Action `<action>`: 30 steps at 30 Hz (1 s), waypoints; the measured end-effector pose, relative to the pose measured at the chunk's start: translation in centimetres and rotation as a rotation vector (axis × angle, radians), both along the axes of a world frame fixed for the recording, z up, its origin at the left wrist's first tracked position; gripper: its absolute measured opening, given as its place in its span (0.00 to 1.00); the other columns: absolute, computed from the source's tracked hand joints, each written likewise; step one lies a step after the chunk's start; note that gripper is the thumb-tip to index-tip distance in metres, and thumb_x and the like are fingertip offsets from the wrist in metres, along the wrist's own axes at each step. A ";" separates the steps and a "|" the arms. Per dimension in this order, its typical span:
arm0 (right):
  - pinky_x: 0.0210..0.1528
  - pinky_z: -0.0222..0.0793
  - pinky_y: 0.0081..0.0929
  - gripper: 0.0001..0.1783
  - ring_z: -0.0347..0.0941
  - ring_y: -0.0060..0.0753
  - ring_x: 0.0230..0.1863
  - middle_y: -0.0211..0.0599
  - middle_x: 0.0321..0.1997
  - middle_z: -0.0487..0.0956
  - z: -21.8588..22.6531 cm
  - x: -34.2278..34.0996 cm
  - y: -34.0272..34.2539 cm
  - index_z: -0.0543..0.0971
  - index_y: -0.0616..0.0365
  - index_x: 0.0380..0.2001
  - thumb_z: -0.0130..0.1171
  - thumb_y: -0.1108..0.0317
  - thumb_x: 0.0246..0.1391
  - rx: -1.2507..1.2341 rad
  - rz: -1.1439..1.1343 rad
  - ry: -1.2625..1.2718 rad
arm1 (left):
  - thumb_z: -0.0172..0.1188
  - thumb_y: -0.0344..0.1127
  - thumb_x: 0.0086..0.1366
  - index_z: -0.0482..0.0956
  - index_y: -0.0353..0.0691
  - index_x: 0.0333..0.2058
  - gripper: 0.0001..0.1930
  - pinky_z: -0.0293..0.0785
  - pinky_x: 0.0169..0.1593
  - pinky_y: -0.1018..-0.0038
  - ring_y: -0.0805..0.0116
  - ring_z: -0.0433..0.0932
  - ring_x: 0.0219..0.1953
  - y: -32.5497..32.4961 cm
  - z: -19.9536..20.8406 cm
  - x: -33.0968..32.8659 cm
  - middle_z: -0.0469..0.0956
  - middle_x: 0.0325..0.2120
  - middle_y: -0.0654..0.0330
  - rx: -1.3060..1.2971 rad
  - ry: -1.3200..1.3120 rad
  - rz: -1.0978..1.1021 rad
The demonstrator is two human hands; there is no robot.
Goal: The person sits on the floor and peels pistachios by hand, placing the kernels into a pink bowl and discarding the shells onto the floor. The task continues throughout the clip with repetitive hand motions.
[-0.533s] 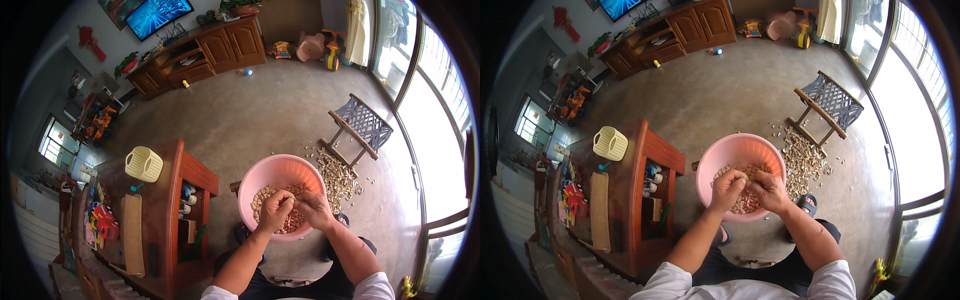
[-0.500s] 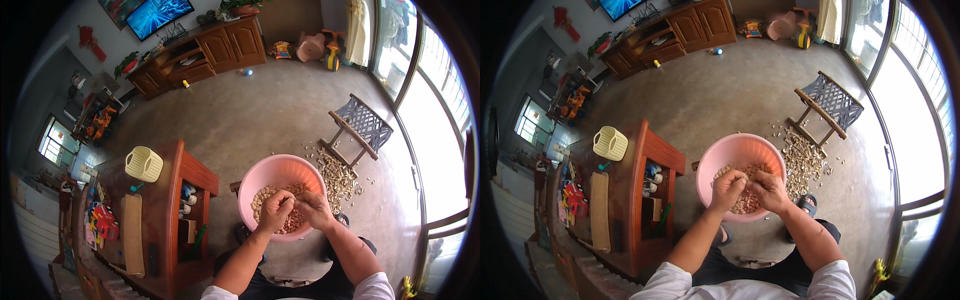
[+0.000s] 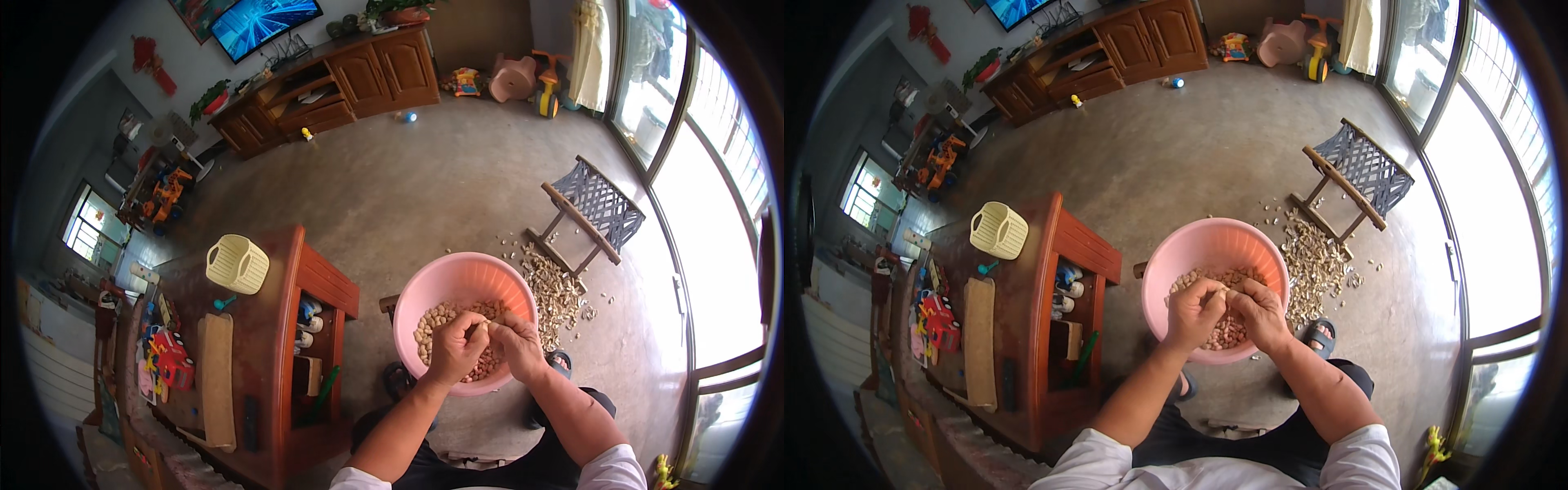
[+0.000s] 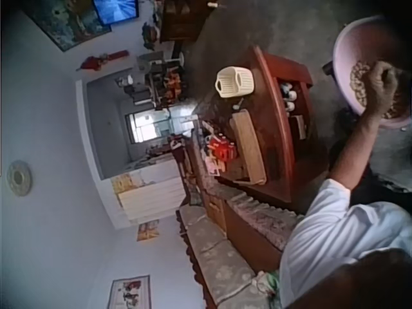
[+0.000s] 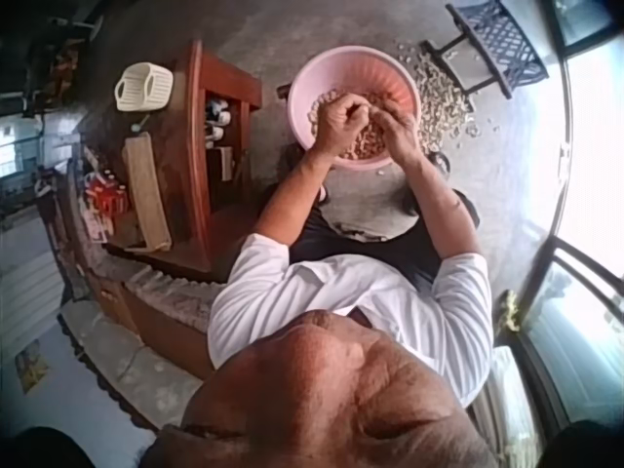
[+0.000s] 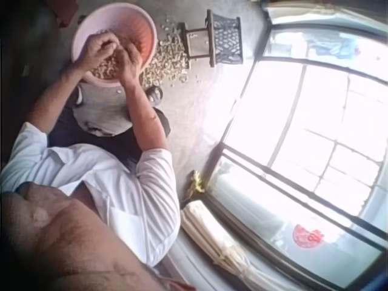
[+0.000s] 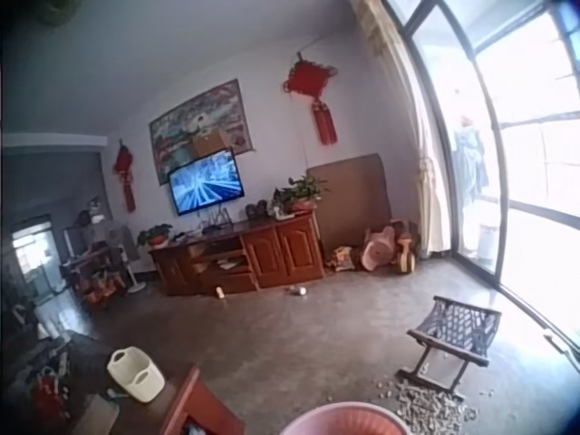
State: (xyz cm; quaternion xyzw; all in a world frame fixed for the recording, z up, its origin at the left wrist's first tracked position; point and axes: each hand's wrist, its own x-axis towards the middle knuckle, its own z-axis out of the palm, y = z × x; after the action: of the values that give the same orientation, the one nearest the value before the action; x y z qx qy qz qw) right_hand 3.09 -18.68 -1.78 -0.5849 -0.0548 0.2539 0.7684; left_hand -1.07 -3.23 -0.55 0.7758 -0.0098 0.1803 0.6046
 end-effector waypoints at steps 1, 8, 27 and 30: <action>0.32 0.67 0.19 0.08 0.70 0.16 0.31 0.26 0.28 0.77 -0.3 0.0 -0.2 0.81 0.62 0.39 0.60 0.68 0.63 -0.004 -0.008 0.007 | 0.60 0.24 0.64 0.80 0.36 0.35 0.02 0.75 0.30 0.75 0.76 0.78 0.26 -0.2 0.3 0.0 0.80 0.23 0.59 0.044 -0.054 0.028; 0.37 0.69 0.20 0.09 0.72 0.18 0.33 0.26 0.32 0.77 -0.5 0.6 -0.1 0.81 0.60 0.40 0.56 0.68 0.64 0.058 0.038 0.018 | 0.59 0.26 0.66 0.81 0.33 0.38 0.04 0.76 0.34 0.74 0.72 0.79 0.28 0.3 -0.8 0.3 0.81 0.26 0.59 0.038 -0.156 0.008; 0.42 0.75 0.39 0.08 0.79 0.52 0.38 0.47 0.35 0.81 1.1 2.5 -1.3 0.81 0.60 0.39 0.63 0.72 0.56 -0.358 0.066 -1.000 | 0.57 0.18 0.64 0.85 0.32 0.44 0.12 0.74 0.36 0.80 0.77 0.78 0.31 3.3 -0.1 0.9 0.82 0.31 0.60 0.216 -0.145 -0.186; 0.42 0.76 0.34 0.08 0.81 0.44 0.37 0.44 0.36 0.83 0.7 2.6 -1.2 0.80 0.61 0.41 0.62 0.69 0.61 -0.345 0.066 -0.918 | 0.59 0.19 0.63 0.84 0.32 0.43 0.11 0.77 0.37 0.76 0.73 0.80 0.32 3.0 0.1 1.0 0.83 0.31 0.58 0.219 -0.111 -0.174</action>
State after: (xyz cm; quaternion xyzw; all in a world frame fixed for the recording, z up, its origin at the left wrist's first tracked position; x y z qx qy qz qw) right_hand 5.69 -19.87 -1.12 -0.7530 -0.3633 -0.0004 0.5486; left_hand -0.07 -0.18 -0.40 0.8222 -0.1299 0.1676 0.5281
